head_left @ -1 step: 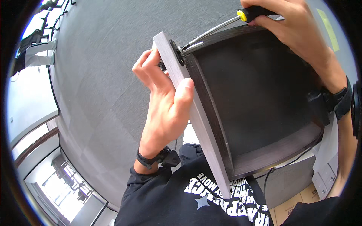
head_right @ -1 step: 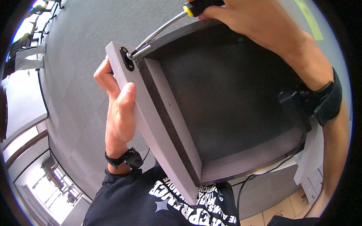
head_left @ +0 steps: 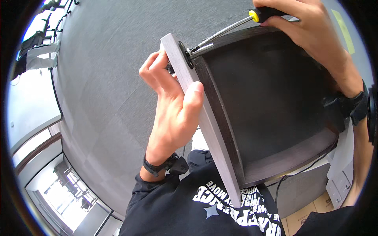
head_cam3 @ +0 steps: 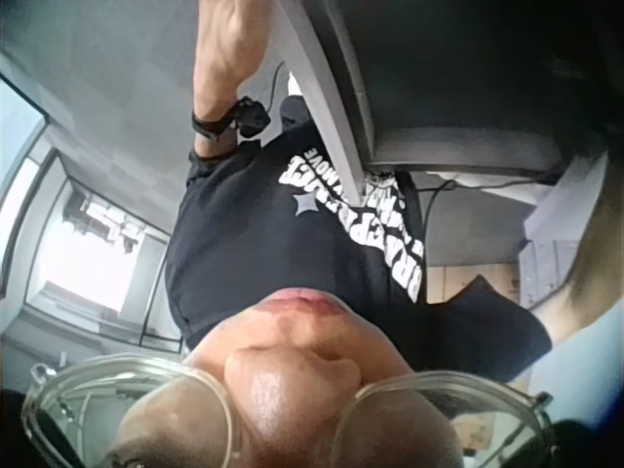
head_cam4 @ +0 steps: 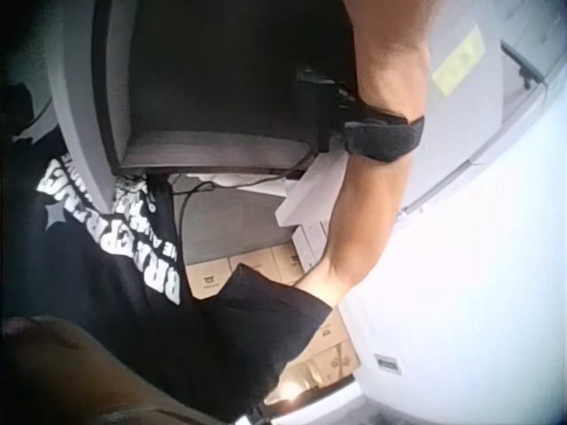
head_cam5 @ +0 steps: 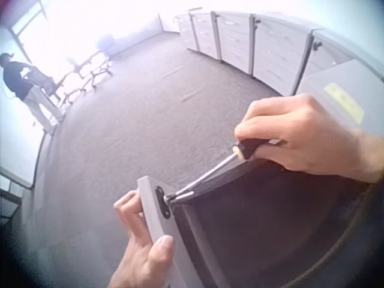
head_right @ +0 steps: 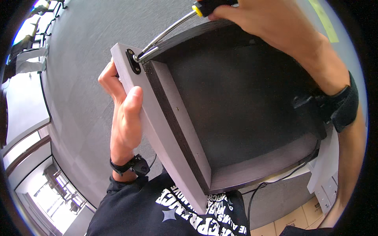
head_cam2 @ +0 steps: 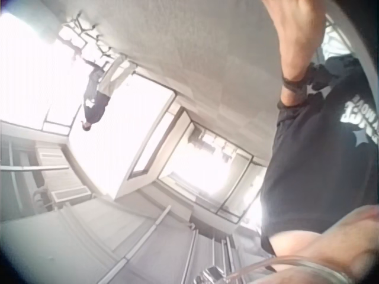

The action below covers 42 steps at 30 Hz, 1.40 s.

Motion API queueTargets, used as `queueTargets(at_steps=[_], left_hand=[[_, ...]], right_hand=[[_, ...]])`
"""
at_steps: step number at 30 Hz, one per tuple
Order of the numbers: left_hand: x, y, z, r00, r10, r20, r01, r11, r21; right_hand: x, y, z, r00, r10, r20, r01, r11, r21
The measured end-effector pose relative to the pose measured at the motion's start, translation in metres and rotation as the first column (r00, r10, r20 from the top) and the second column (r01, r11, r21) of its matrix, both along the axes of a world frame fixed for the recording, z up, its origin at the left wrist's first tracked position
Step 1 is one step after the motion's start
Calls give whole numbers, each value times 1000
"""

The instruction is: Assembling or repairing a drawer and its lock mechanism using a screwdriver.

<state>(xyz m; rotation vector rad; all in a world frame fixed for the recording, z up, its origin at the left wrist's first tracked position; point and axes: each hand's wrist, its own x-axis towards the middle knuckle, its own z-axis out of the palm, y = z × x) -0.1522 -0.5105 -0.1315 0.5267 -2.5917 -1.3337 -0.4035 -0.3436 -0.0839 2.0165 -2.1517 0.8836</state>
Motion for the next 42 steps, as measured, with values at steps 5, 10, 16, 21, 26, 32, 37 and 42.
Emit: queueTargets(at_steps=[5,10,16,21,26,32,37,42], left_hand=[[3,1,-1,999,-39,5,40,995,-94],[4,1,-4,1000,-14,-18,13,998,-69],[9,0,-3,1000,11,-11,-11,998,-68],[13,-3,6,1000,29,-3,-29,995,-94],[15,-29,26,997,53,-49,-70,865,-497],[-25,-33,72,1000,-29,4,22,661,-750],[-56,-30,72,958,-186,217,286,582,-761],[-74,-29,73,930,-231,286,368,599,-711]], right_hand=[[2,3,2,993,39,-111,-42,999,-20],[2,5,-8,996,44,81,-47,998,45],[4,3,2,992,93,79,-103,985,136],[28,-5,21,999,-37,13,33,976,213],[18,-9,34,970,-214,112,172,938,301],[6,-10,18,897,-303,323,299,952,63],[13,-7,37,939,-307,157,294,950,102],[27,-7,43,926,-365,98,356,929,99]])
